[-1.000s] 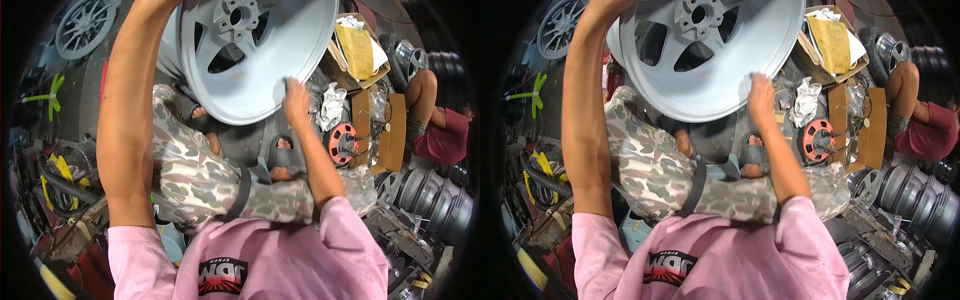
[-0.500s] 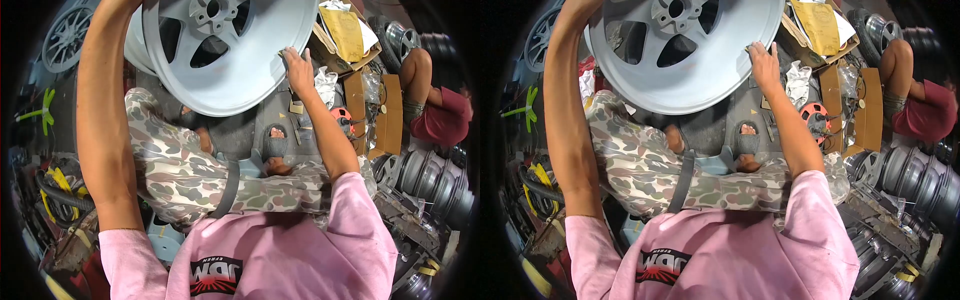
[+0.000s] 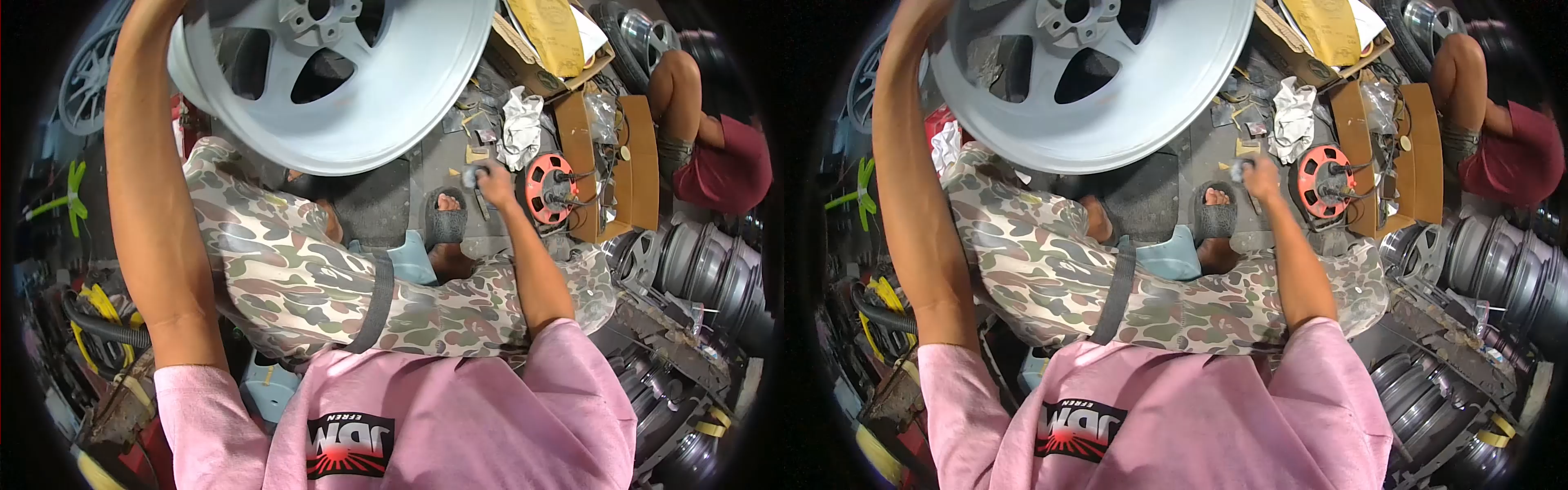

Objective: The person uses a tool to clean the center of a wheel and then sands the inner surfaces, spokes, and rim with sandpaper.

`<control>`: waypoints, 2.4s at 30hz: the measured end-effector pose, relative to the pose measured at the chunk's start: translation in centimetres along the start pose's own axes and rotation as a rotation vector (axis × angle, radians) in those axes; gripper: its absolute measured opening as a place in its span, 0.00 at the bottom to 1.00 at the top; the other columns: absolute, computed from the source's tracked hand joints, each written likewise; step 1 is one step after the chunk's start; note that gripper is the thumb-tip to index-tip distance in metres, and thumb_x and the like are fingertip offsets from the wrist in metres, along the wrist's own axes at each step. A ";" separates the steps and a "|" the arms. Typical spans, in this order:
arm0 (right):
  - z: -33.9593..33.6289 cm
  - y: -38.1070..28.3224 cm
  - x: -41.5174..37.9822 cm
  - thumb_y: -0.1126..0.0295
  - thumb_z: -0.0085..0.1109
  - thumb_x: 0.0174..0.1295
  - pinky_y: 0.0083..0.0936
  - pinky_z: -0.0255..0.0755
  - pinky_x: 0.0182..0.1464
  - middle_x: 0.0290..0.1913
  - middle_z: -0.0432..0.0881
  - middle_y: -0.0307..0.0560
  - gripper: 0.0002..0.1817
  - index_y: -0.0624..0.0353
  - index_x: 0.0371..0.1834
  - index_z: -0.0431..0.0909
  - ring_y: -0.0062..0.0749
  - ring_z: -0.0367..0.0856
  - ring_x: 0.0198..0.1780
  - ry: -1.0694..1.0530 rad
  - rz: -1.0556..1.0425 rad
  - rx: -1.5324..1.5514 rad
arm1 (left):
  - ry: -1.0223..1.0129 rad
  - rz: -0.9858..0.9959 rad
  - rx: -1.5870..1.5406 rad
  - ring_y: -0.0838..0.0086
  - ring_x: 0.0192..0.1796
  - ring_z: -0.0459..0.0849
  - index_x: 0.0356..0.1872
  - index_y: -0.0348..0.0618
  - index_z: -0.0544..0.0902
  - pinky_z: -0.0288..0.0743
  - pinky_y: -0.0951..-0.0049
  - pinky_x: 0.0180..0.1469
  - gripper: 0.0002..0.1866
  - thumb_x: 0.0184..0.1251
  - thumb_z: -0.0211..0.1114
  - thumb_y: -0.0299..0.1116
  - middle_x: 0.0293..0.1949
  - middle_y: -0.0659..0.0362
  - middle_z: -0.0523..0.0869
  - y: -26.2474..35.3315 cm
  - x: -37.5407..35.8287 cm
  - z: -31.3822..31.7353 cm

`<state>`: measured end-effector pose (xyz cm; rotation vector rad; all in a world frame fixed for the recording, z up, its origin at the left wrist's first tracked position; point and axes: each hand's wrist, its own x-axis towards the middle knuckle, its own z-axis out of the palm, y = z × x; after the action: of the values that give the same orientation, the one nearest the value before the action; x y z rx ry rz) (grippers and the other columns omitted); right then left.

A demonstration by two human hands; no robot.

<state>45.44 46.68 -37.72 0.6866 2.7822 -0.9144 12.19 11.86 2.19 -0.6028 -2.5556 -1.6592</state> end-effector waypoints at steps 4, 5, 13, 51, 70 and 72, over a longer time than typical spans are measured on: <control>3.1 -0.9 0.0 0.69 0.59 0.62 0.42 0.76 0.58 0.47 0.87 0.62 0.17 0.58 0.54 0.84 0.57 0.84 0.53 -0.031 0.013 0.036 | 0.072 0.257 0.533 0.72 0.52 0.83 0.59 0.36 0.82 0.74 0.71 0.58 0.20 0.72 0.63 0.36 0.52 0.53 0.88 -3.8 2.1 -3.8; 3.5 -1.3 -0.1 0.69 0.59 0.62 0.44 0.76 0.58 0.47 0.87 0.62 0.17 0.58 0.54 0.84 0.59 0.84 0.54 -0.010 0.002 0.016 | 0.082 0.277 0.609 0.72 0.50 0.84 0.62 0.40 0.82 0.75 0.71 0.56 0.23 0.72 0.64 0.41 0.50 0.54 0.88 -5.8 3.2 -5.2; 2.9 -3.2 0.3 0.69 0.59 0.62 0.44 0.76 0.57 0.47 0.86 0.63 0.16 0.58 0.53 0.83 0.60 0.84 0.53 0.066 -0.011 0.166 | 0.072 0.259 0.484 0.76 0.43 0.83 0.65 0.36 0.80 0.76 0.76 0.50 0.24 0.75 0.62 0.41 0.42 0.58 0.89 -5.5 2.5 -3.5; -23.3 15.9 9.3 0.63 0.55 0.57 0.54 0.75 0.52 0.43 0.82 0.70 0.16 0.66 0.40 0.83 0.65 0.81 0.48 0.642 0.237 -0.446 | 0.312 0.041 0.038 0.76 0.56 0.81 0.65 0.29 0.78 0.70 0.78 0.62 0.30 0.73 0.69 0.44 0.53 0.53 0.86 -4.9 -2.9 -0.2; -26.9 16.5 6.8 0.76 0.61 0.59 0.52 0.74 0.49 0.44 0.80 0.60 0.12 0.63 0.45 0.74 0.62 0.80 0.48 0.546 -0.201 -0.719 | 0.302 0.148 0.024 0.79 0.52 0.81 0.61 0.34 0.83 0.71 0.79 0.58 0.23 0.75 0.67 0.42 0.50 0.58 0.88 -3.5 -4.4 1.2; -27.8 9.4 5.4 0.76 0.61 0.59 0.52 0.74 0.50 0.46 0.80 0.61 0.15 0.63 0.49 0.74 0.62 0.80 0.49 0.516 -0.135 -0.633 | 0.283 0.193 0.092 0.80 0.50 0.80 0.61 0.34 0.83 0.71 0.79 0.57 0.21 0.76 0.66 0.40 0.48 0.59 0.87 -3.5 -4.4 1.1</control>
<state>45.36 71.88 -21.65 0.6926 3.3048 0.2003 15.30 10.29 -2.37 -0.5434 -2.2806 -1.4414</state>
